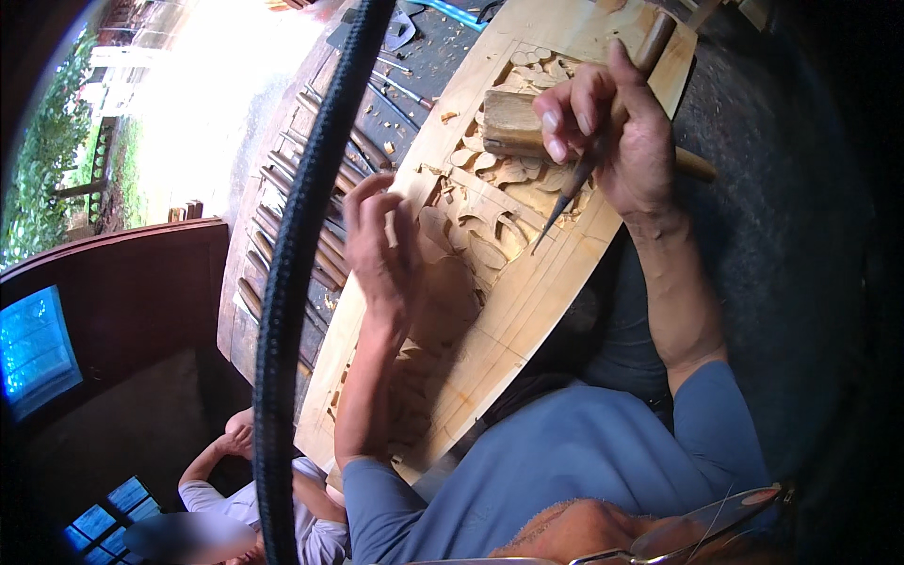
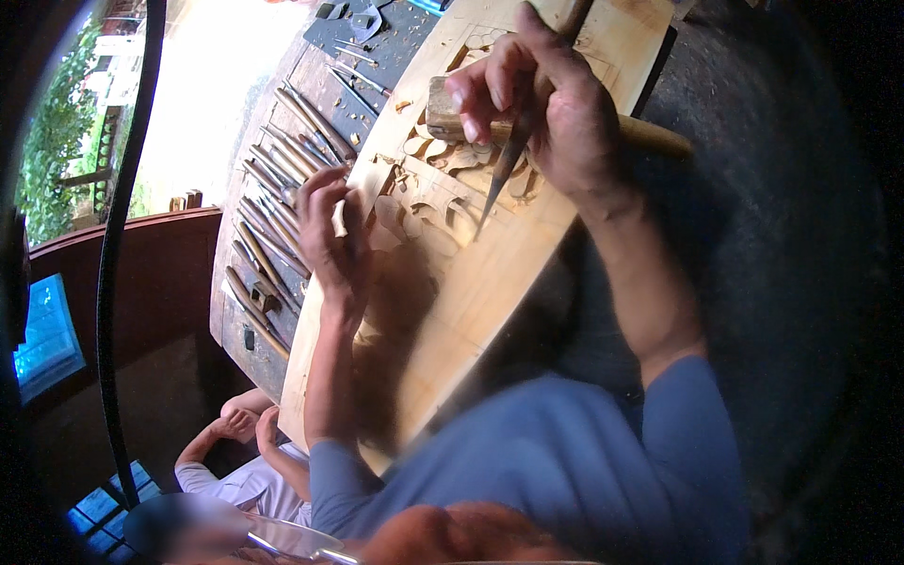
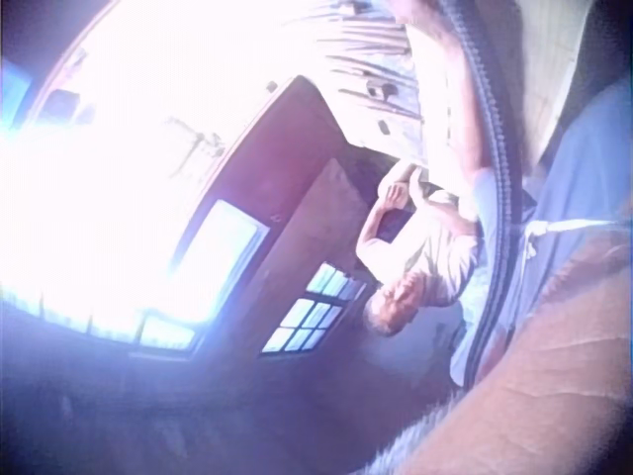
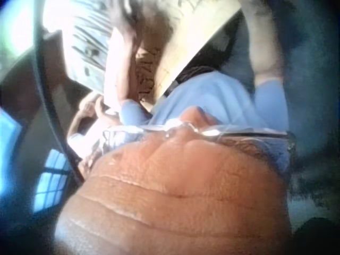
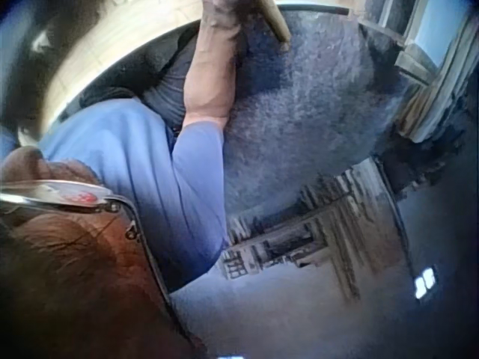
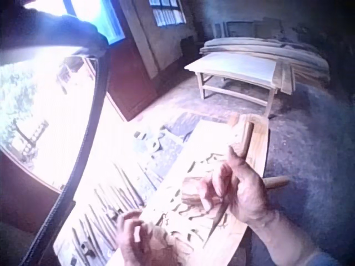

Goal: The person carves a floral design into a wooden panel using a chisel and mallet. They repeatedly position the chisel and strike it with the mallet to remove wood shavings, occasionally switching tools and clearing debris from the surface.

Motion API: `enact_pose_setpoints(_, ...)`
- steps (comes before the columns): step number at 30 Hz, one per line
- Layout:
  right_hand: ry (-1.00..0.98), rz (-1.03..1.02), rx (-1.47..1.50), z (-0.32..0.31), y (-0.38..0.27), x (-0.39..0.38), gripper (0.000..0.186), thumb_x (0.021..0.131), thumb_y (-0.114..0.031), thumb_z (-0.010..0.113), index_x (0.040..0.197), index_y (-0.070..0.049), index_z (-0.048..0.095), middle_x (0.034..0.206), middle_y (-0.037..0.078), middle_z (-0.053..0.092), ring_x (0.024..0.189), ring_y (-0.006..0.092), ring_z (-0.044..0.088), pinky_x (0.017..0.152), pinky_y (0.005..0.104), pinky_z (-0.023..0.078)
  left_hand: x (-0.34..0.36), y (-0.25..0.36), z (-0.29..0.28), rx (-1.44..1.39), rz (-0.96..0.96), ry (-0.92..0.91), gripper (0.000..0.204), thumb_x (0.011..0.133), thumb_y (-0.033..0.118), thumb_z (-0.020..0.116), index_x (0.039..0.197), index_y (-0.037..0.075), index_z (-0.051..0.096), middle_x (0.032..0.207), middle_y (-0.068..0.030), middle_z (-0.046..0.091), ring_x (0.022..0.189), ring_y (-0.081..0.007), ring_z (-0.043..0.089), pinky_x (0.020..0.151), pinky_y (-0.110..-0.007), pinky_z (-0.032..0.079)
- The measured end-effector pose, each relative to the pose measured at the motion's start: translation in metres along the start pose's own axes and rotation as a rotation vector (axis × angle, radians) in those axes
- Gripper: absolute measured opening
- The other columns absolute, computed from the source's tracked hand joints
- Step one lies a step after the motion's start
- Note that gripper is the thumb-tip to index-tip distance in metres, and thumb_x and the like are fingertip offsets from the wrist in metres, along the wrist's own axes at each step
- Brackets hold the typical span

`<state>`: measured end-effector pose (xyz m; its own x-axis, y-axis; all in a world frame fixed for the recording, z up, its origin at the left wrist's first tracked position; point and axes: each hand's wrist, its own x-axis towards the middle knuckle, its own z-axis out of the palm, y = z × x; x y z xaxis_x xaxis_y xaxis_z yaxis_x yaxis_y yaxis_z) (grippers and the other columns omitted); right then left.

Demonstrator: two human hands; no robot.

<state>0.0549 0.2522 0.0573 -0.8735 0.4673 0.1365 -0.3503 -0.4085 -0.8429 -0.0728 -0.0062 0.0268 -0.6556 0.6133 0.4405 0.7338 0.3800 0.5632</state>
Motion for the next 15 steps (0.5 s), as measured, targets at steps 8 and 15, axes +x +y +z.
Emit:
enact_pose_setpoints(8, -0.125, 0.003, -0.05, 0.042, 0.003, -0.022, 0.066, 0.117, -0.054, 0.037, 0.07, -0.01, 0.054, 0.081, 0.017, 0.072, 0.065, 0.0195, 0.068, 0.071, 0.0334, 0.059, -0.08, 0.07, -0.043, -0.028, -0.077, -0.033, 0.015, 0.098, 0.007, 0.076, 0.111, 0.0, 0.075, 0.104, -0.0189, 0.079, 0.095, -0.0304, 0.078, 0.085, -0.037, 0.06)
enact_pose_setpoints(15, -0.326, 0.166, 0.062, 0.073, 0.018, -0.047, 0.07, 0.116, -0.055, 0.039, 0.072, -0.004, 0.059, 0.081, 0.021, 0.071, 0.066, 0.0232, 0.069, 0.071, 0.0349, 0.059, -0.109, 0.114, -0.029, -0.231, -0.219, -0.185, 0.014, 0.094, 0.01, 0.081, 0.102, -0.001, 0.077, 0.099, -0.0161, 0.078, 0.085, -0.0287, 0.077, 0.075, -0.035, 0.06)
